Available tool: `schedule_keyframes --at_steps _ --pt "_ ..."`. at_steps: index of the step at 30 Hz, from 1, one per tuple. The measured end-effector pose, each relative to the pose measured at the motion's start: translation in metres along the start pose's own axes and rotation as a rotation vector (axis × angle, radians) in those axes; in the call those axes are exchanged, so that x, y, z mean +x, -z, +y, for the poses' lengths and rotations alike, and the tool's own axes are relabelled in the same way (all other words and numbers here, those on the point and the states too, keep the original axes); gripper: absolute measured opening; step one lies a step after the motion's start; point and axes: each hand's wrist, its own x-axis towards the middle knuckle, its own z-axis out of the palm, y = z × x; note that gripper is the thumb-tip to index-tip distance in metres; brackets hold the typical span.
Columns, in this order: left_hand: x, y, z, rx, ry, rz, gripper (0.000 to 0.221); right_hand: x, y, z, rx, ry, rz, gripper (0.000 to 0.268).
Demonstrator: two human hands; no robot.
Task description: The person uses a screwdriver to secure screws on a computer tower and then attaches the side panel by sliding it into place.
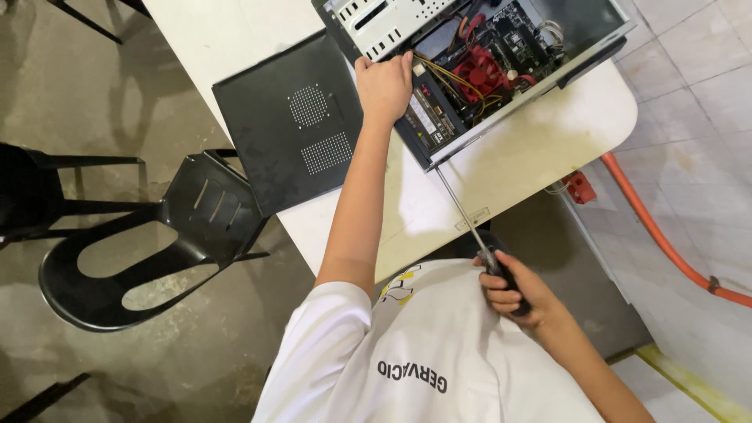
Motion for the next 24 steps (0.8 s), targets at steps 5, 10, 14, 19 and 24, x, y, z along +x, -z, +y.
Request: schedule_keyframes --at_steps 5,10,14,19,24 --pt "0.0 -0.005 -0.002 0.04 0.007 -0.034 0.06 0.003 0.002 -0.01 -0.336 0.08 0.086 0.05" --pt "0.0 -0.004 -0.001 0.015 0.005 -0.027 0.061 -0.023 -0.038 -0.022 -1.223 0.264 0.61 0.045" --pt "0.001 0.0 0.0 0.011 0.007 -0.062 0.06 -0.004 -0.011 0.004 -1.643 0.596 0.886 0.039" --pt "-0.001 0.004 0.0 -0.008 0.005 -0.048 0.06 0.009 -0.002 -0.008 -0.816 0.274 0.367 0.036" --pt "-0.003 0.001 -0.003 -0.021 -0.021 -0.006 0.06 0.027 0.033 -0.003 0.099 -0.096 -0.176 0.043"
